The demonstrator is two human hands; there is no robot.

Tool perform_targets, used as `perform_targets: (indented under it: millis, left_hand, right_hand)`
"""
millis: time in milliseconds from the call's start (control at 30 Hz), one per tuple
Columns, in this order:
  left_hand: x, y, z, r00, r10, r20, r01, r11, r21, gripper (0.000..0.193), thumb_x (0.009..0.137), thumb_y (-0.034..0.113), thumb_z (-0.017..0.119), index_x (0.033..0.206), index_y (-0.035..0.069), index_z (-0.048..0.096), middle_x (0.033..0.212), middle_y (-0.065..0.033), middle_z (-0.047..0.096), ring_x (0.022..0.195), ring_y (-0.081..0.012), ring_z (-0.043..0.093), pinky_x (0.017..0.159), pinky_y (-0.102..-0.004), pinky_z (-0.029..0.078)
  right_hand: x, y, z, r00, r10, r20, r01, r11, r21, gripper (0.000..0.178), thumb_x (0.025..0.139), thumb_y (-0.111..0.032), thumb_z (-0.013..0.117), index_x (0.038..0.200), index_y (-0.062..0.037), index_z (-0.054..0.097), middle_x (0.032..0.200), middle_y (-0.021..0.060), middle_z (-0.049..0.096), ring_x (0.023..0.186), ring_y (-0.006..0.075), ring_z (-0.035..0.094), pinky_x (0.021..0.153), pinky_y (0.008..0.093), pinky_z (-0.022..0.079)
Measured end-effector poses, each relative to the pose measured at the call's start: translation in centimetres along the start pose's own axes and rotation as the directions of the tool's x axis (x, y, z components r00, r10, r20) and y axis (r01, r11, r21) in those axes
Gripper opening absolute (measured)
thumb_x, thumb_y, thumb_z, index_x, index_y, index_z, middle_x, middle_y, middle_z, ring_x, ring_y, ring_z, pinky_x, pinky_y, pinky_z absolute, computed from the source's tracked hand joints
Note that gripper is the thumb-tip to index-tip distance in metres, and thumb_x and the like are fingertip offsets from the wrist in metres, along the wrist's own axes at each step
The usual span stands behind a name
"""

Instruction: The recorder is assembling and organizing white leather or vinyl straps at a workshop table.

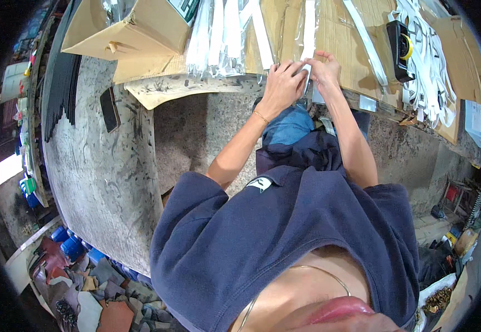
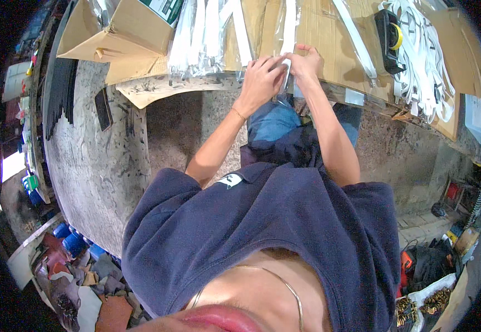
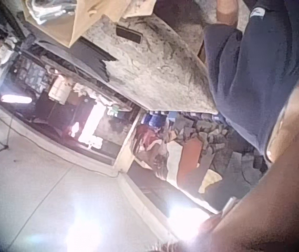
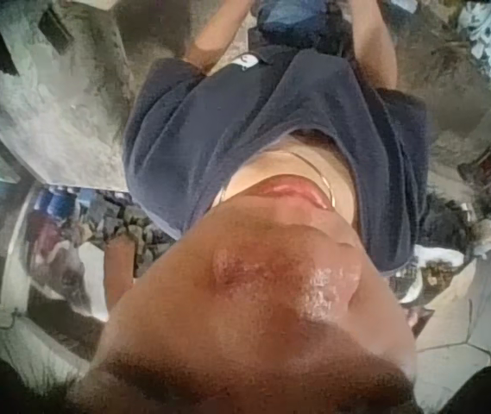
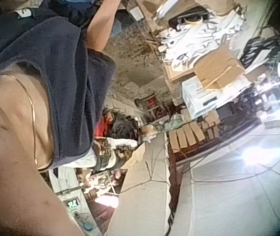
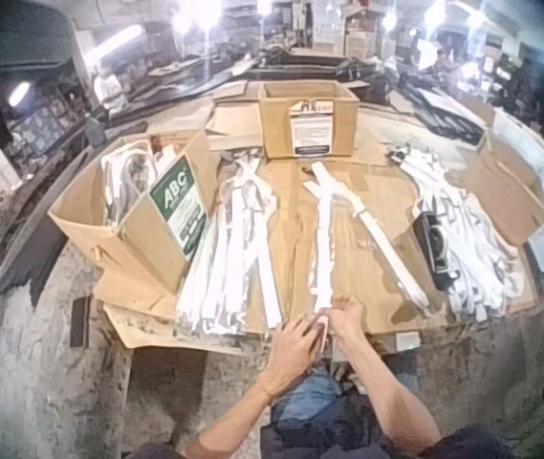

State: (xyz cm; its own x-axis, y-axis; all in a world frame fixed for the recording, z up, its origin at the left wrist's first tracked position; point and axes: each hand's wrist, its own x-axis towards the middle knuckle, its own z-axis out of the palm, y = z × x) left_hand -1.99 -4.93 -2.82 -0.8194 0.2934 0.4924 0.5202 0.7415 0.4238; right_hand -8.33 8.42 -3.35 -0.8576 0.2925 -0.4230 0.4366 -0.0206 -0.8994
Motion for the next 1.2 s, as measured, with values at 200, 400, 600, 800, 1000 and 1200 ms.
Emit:
perform_targets:
  millis: [200, 400, 600, 800, 1000, 1200]
  left_hand:
    - [-0.2, 0.1, -0.4, 1.0, 0.002, 0.005, -0.003, 0.999, 0.034, 0.024, 0.081, 0.012, 0.064, 0.104, 0.006, 0.064, 0.11, -0.0058, 0.064, 0.106, -0.023, 0.057, 0.081, -0.0392, 0.044]
    - [0.5, 0.2, -1.0, 0.99, 0.034, 0.138, -0.05, 0.992, 0.112, 0.026, 0.083, 0.013, 0.06, 0.108, 0.005, 0.062, 0.109, -0.0061, 0.064, 0.107, -0.024, 0.056, 0.082, -0.0394, 0.045]
    - [0.1, 0.0, -1.8, 0.999, -0.049, 0.0, 0.048, 0.989, -0.142, 0.024, 0.084, 0.003, 0.057, 0.107, 0.001, 0.062, 0.11, -0.0133, 0.063, 0.102, -0.0321, 0.06, 0.089, -0.0398, 0.047]
    - [0.0, 3.5, 0.1, 0.994, -0.015, 0.111, 0.009, 0.998, 0.059, 0.04, 0.088, 0.019, 0.06, 0.123, 0.0, 0.053, 0.125, -0.0151, 0.056, 0.118, -0.0317, 0.051, 0.099, -0.0418, 0.041]
    - [0.5, 2.3, -1.2, 0.972, -0.047, 0.229, 0.01, 0.987, 0.161, 0.038, 0.09, 0.026, 0.06, 0.12, 0.003, 0.056, 0.121, -0.0145, 0.06, 0.116, -0.0294, 0.054, 0.105, -0.0479, 0.034]
    - [7.1, 6.9, 2.4, 0.998, 0.06, 0.018, -0.059, 0.996, -0.067, 0.022, 0.083, 0.015, 0.066, 0.101, 0.001, 0.065, 0.102, -0.0165, 0.065, 0.096, -0.0332, 0.061, 0.086, -0.0415, 0.047]
  right_hand:
    - [-0.1, 0.0, -0.3, 0.997, 0.02, 0.072, -0.024, 0.998, 0.052, 0.042, 0.072, 0.002, 0.073, 0.108, -0.0028, 0.052, 0.08, 0.0103, 0.06, 0.048, 0.0111, 0.048, 0.035, 0.025, 0.032]
    - [1.7, 0.8, -0.6, 0.997, 0.0, 0.076, 0.003, 0.999, -0.044, 0.044, 0.067, -0.008, 0.079, 0.104, -0.0012, 0.058, 0.088, 0.0152, 0.065, 0.065, 0.02, 0.061, 0.051, 0.0322, 0.048]
    - [2.6, 0.0, -1.0, 0.966, -0.223, 0.13, 0.257, 0.801, -0.541, 0.047, 0.064, -0.028, 0.082, 0.098, 0.0001, 0.065, 0.098, 0.0196, 0.068, 0.093, 0.0306, 0.066, 0.081, 0.0384, 0.052]
    - [2.4, 0.2, -3.3, 0.963, -0.141, 0.228, 0.183, 0.967, -0.175, 0.041, 0.069, -0.027, 0.078, 0.096, 0.0019, 0.066, 0.084, 0.0171, 0.069, 0.081, 0.0269, 0.067, 0.078, 0.0354, 0.053]
    - [-2.5, -2.4, -19.2, 0.867, -0.496, 0.048, 0.469, 0.779, -0.416, 0.029, 0.085, -0.024, 0.067, 0.101, 0.0, 0.067, 0.094, 0.017, 0.07, 0.087, 0.028, 0.069, 0.078, 0.0348, 0.053]
    - [1.4, 1.4, -30.3, 0.928, -0.367, 0.069, 0.28, 0.563, -0.778, 0.037, 0.084, -0.029, 0.068, 0.106, 0.0006, 0.064, 0.109, 0.0235, 0.062, 0.105, 0.0392, 0.058, 0.088, 0.0452, 0.046]
